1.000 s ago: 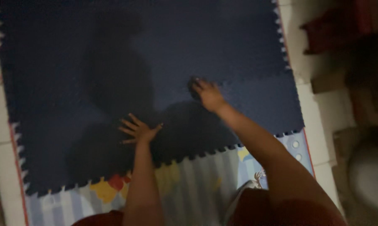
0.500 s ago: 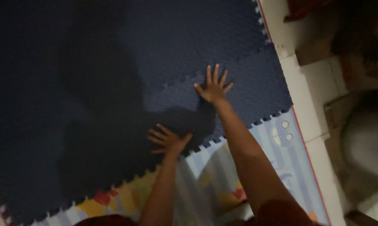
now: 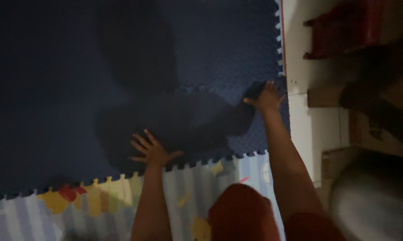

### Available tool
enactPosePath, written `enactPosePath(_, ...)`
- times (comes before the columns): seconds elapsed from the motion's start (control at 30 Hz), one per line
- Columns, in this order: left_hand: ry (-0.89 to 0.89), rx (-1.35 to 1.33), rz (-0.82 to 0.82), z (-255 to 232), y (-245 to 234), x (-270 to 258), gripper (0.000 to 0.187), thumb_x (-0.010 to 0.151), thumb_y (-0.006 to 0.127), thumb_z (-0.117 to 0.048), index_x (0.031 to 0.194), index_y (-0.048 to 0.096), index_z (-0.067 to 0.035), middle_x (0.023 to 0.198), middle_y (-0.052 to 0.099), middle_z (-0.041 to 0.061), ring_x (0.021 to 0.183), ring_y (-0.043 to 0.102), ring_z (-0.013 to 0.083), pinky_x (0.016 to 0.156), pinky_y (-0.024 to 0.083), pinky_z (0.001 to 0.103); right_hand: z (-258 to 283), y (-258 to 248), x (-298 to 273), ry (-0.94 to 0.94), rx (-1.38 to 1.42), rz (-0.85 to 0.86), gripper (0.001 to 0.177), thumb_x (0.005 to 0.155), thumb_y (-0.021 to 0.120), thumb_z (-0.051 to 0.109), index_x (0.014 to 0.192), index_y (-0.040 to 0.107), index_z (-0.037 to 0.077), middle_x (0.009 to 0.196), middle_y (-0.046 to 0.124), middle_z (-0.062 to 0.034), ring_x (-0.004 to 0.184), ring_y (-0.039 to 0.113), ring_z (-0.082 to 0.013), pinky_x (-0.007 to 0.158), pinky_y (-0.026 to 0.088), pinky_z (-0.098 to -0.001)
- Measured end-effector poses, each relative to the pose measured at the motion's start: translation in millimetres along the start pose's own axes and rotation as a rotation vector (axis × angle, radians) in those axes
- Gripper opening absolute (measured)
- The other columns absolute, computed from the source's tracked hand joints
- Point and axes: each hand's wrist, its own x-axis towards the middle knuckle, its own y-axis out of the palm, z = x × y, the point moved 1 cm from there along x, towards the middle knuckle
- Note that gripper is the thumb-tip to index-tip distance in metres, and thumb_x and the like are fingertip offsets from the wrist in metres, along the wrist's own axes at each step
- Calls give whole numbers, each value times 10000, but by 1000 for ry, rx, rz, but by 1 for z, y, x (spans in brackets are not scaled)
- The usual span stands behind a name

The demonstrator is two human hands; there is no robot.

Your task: The person assembles dark blue interlocking foam floor mats on a tiled floor. They pick up individual mat pieces, align the puzzle edges, and press them together to form a continuous mat area.

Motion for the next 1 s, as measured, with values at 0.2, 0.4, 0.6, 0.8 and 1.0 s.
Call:
enactPosePath(0.2, 7, -46, -28, -5, -5, -10, 1804, 407, 895, -786, 1566, -302, -96, 1599, -388, 281, 1464, -379, 485, 1060, -52, 858, 3, -1, -14, 17, 207, -18, 1447, 629, 725, 819, 1654, -18, 119, 1748, -59, -59, 1612, -22, -271, 1149, 117, -805)
enactPosePath(0.4, 29, -26, -63, 8, 10, -2, 1807, 411, 891, -789, 1558, -325, -103, 1604, -390, 284, 1460, -378, 493, 1064, -46, 862, -2, 18, -8, 52, 254, 5, 1412, 640, 698, 809, 1641, -45, 146, 1734, -90, -36, 1591, -36, -269, 1112, 125, -825)
enactPosePath(0.6, 124, -92, -129, 10, 9, 6, 1727, 474, 886, -760, 1594, -283, -159, 1631, -366, 227, 1491, -355, 443, 1072, -49, 868, 20, 92, -27, -47, 172, -368, 807, 1061, 510, 518, 1700, 155, 177, 1773, 77, -89, 1623, 88, -321, 1150, 195, -799)
enactPosePath(0.8, 505, -181, -405, 63, 32, 36, 1125, 734, 804, -533, 1549, 174, -81, 1576, 155, 241, 1474, 134, 412, 1162, 194, 617, -21, 82, -160, -344, 259, -161, 865, 924, 638, 384, 1629, 165, 217, 1709, 73, -167, 1557, 149, -385, 1158, 227, -703)
enactPosePath(1.0, 983, -590, -276, 121, -13, 9, 534, 891, 721, -207, 1373, 582, -24, 1338, 659, 180, 1247, 627, 286, 1056, 476, 382, -118, -90, -354, -522, 512, -875, 904, 927, 737, 135, 1664, 216, 76, 1712, 187, -257, 1578, 239, -455, 1236, 254, -562)
